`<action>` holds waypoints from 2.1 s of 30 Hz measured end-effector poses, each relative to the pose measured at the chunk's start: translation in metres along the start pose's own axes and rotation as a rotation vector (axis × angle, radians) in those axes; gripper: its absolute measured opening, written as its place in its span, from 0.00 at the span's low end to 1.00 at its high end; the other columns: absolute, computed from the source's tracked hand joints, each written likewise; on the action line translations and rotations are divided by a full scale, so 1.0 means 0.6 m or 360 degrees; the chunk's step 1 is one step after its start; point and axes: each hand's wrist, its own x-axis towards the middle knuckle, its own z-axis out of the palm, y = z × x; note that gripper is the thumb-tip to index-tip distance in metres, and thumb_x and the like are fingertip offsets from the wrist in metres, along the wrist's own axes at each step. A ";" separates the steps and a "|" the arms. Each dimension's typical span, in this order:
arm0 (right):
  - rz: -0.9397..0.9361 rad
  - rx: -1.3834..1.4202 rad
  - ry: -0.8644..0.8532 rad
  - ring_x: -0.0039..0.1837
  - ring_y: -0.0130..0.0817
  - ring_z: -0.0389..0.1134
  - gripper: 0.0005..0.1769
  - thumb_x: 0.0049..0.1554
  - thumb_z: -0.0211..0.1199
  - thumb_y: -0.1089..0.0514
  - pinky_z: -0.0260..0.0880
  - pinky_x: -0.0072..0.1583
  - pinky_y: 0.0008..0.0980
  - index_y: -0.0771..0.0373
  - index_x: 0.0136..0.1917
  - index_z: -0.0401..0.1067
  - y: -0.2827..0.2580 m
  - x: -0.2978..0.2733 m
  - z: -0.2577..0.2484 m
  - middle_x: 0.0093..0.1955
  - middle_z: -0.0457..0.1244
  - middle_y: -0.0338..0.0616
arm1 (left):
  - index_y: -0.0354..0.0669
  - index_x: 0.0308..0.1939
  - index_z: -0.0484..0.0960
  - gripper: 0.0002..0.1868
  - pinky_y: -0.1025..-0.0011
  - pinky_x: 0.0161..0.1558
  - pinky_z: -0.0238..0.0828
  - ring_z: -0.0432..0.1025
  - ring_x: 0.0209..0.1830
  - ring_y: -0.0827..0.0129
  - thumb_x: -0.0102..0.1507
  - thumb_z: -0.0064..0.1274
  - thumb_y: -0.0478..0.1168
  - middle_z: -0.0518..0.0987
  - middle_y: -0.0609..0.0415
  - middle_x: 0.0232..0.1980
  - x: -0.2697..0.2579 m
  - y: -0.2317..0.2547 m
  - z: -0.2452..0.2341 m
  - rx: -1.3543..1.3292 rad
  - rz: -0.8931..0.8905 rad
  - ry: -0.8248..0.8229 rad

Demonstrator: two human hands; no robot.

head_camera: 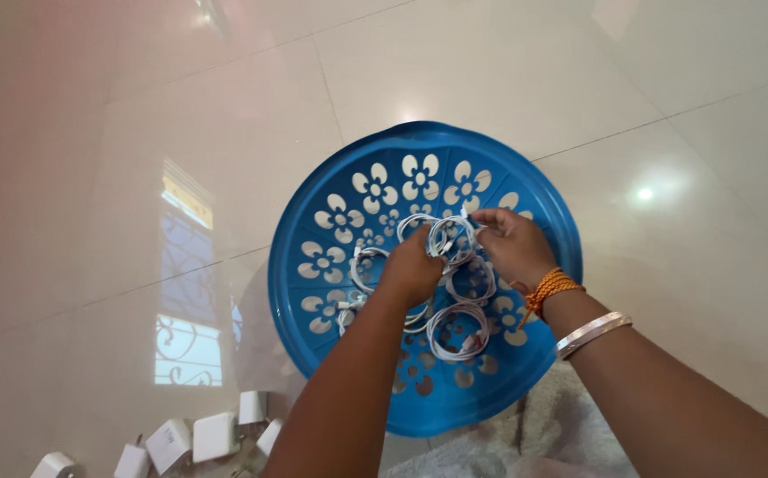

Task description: The person sits on the floor and picks up white charging cables and power adapters, placing the adapters into a blue plastic basket one by one.

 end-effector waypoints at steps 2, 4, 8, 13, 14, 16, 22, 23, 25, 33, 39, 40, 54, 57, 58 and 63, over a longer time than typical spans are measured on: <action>-0.0071 -0.0020 -0.0037 0.66 0.39 0.73 0.22 0.59 0.58 0.55 0.73 0.65 0.36 0.61 0.66 0.72 -0.009 -0.006 -0.001 0.66 0.70 0.50 | 0.49 0.75 0.64 0.36 0.56 0.61 0.71 0.75 0.61 0.48 0.63 0.56 0.42 0.78 0.39 0.62 -0.018 0.002 -0.027 0.0023 -0.0036 0.0051; -0.0152 -0.0201 -0.0061 0.67 0.40 0.71 0.23 0.59 0.59 0.53 0.72 0.65 0.38 0.58 0.67 0.72 -0.016 -0.021 0.003 0.67 0.68 0.50 | 0.51 0.76 0.63 0.36 0.57 0.61 0.71 0.76 0.60 0.49 0.64 0.55 0.43 0.78 0.40 0.62 -0.041 -0.001 -0.055 0.0035 -0.0098 0.0083; -0.0414 -0.0580 -0.0085 0.69 0.43 0.68 0.27 0.58 0.59 0.48 0.69 0.67 0.41 0.54 0.70 0.69 -0.026 -0.047 0.012 0.69 0.65 0.49 | 0.50 0.72 0.68 0.31 0.57 0.64 0.68 0.70 0.66 0.50 0.64 0.55 0.43 0.74 0.41 0.68 -0.084 -0.040 -0.110 0.0103 0.0034 0.0422; -0.0833 -0.0972 -0.0093 0.79 0.46 0.54 0.32 0.58 0.60 0.45 0.57 0.73 0.45 0.56 0.72 0.64 -0.003 -0.058 0.033 0.78 0.55 0.48 | 0.44 0.67 0.71 0.28 0.55 0.70 0.57 0.60 0.75 0.47 0.63 0.57 0.40 0.70 0.41 0.70 -0.142 -0.135 -0.161 0.0312 0.0142 0.0803; -0.0875 -0.1048 -0.0121 0.80 0.45 0.51 0.33 0.58 0.59 0.44 0.56 0.74 0.45 0.55 0.73 0.63 -0.001 -0.062 0.036 0.79 0.53 0.47 | 0.43 0.67 0.71 0.29 0.54 0.71 0.56 0.59 0.75 0.46 0.62 0.57 0.40 0.71 0.41 0.70 -0.157 -0.156 -0.172 0.0352 0.0140 0.0834; -0.0920 -0.1169 -0.0176 0.82 0.44 0.48 0.35 0.57 0.58 0.42 0.54 0.75 0.46 0.54 0.74 0.61 -0.007 -0.072 0.046 0.81 0.51 0.45 | 0.42 0.68 0.70 0.30 0.54 0.72 0.55 0.57 0.76 0.45 0.62 0.58 0.40 0.70 0.42 0.71 -0.187 -0.194 -0.194 0.0375 0.0090 0.0861; -0.0889 -0.1354 -0.0334 0.83 0.45 0.42 0.38 0.57 0.57 0.39 0.51 0.75 0.47 0.52 0.77 0.56 -0.061 -0.118 0.102 0.83 0.45 0.45 | 0.41 0.70 0.66 0.34 0.54 0.70 0.55 0.53 0.77 0.45 0.61 0.58 0.43 0.67 0.45 0.73 -0.279 -0.286 -0.258 0.0391 -0.0034 0.0867; -0.0926 -0.1362 -0.0357 0.83 0.45 0.43 0.38 0.58 0.57 0.39 0.51 0.76 0.47 0.52 0.77 0.56 -0.070 -0.124 0.115 0.83 0.45 0.45 | 0.41 0.70 0.66 0.34 0.54 0.71 0.55 0.52 0.77 0.45 0.61 0.58 0.44 0.67 0.45 0.73 -0.293 -0.299 -0.267 0.0406 -0.0031 0.0874; -0.1001 -0.1374 -0.0393 0.83 0.45 0.43 0.37 0.59 0.56 0.39 0.50 0.77 0.47 0.52 0.77 0.56 -0.090 -0.133 0.138 0.83 0.45 0.45 | 0.41 0.70 0.65 0.35 0.54 0.71 0.56 0.52 0.77 0.45 0.61 0.59 0.44 0.67 0.44 0.73 -0.321 -0.318 -0.282 0.0411 -0.0088 0.0881; -0.1144 -0.1380 -0.0533 0.83 0.45 0.42 0.38 0.58 0.56 0.40 0.48 0.77 0.47 0.50 0.78 0.55 -0.177 -0.180 0.240 0.84 0.43 0.45 | 0.44 0.71 0.65 0.34 0.55 0.71 0.57 0.51 0.80 0.48 0.63 0.57 0.44 0.67 0.40 0.73 -0.422 -0.361 -0.323 0.0270 -0.0359 0.0888; -0.1386 -0.1296 -0.0623 0.83 0.46 0.43 0.36 0.58 0.59 0.42 0.48 0.77 0.45 0.53 0.76 0.57 -0.210 -0.211 0.330 0.83 0.46 0.46 | 0.47 0.73 0.64 0.34 0.56 0.70 0.57 0.52 0.78 0.49 0.64 0.57 0.45 0.59 0.38 0.76 -0.470 -0.412 -0.336 0.0256 -0.0529 0.0866; -0.1386 -0.1287 -0.0657 0.83 0.47 0.43 0.36 0.58 0.59 0.42 0.48 0.77 0.44 0.53 0.76 0.58 -0.213 -0.217 0.344 0.83 0.46 0.46 | 0.48 0.73 0.64 0.34 0.57 0.70 0.58 0.56 0.76 0.49 0.63 0.57 0.45 0.61 0.39 0.75 -0.479 -0.421 -0.336 0.0219 -0.0558 0.0853; -0.1500 -0.1225 -0.1018 0.82 0.46 0.46 0.37 0.57 0.62 0.44 0.51 0.76 0.44 0.54 0.75 0.58 -0.196 -0.285 0.508 0.82 0.48 0.44 | 0.50 0.64 0.75 0.36 0.60 0.60 0.71 0.72 0.62 0.54 0.51 0.70 0.41 0.77 0.52 0.63 -0.562 -0.503 -0.260 0.0074 -0.0690 0.0676; -0.1501 -0.1233 -0.1070 0.82 0.46 0.46 0.36 0.57 0.62 0.44 0.52 0.76 0.44 0.54 0.75 0.58 -0.186 -0.293 0.525 0.82 0.49 0.44 | 0.51 0.65 0.73 0.39 0.61 0.61 0.69 0.69 0.64 0.54 0.51 0.71 0.41 0.73 0.50 0.62 -0.558 -0.509 -0.242 0.0234 -0.0724 0.0542; -0.1495 -0.1251 -0.1075 0.82 0.45 0.46 0.36 0.57 0.61 0.44 0.52 0.76 0.44 0.53 0.76 0.58 -0.185 -0.296 0.528 0.82 0.49 0.43 | 0.51 0.65 0.73 0.39 0.60 0.62 0.69 0.69 0.64 0.54 0.51 0.70 0.40 0.73 0.50 0.62 -0.557 -0.510 -0.236 0.0191 -0.0745 0.0572; -0.1357 -0.1368 -0.1136 0.83 0.41 0.45 0.36 0.57 0.60 0.44 0.52 0.75 0.44 0.50 0.76 0.57 -0.184 -0.311 0.537 0.82 0.47 0.39 | 0.46 0.61 0.75 0.29 0.59 0.63 0.68 0.68 0.65 0.55 0.56 0.65 0.39 0.72 0.51 0.63 -0.549 -0.517 -0.215 0.0102 -0.0880 0.0643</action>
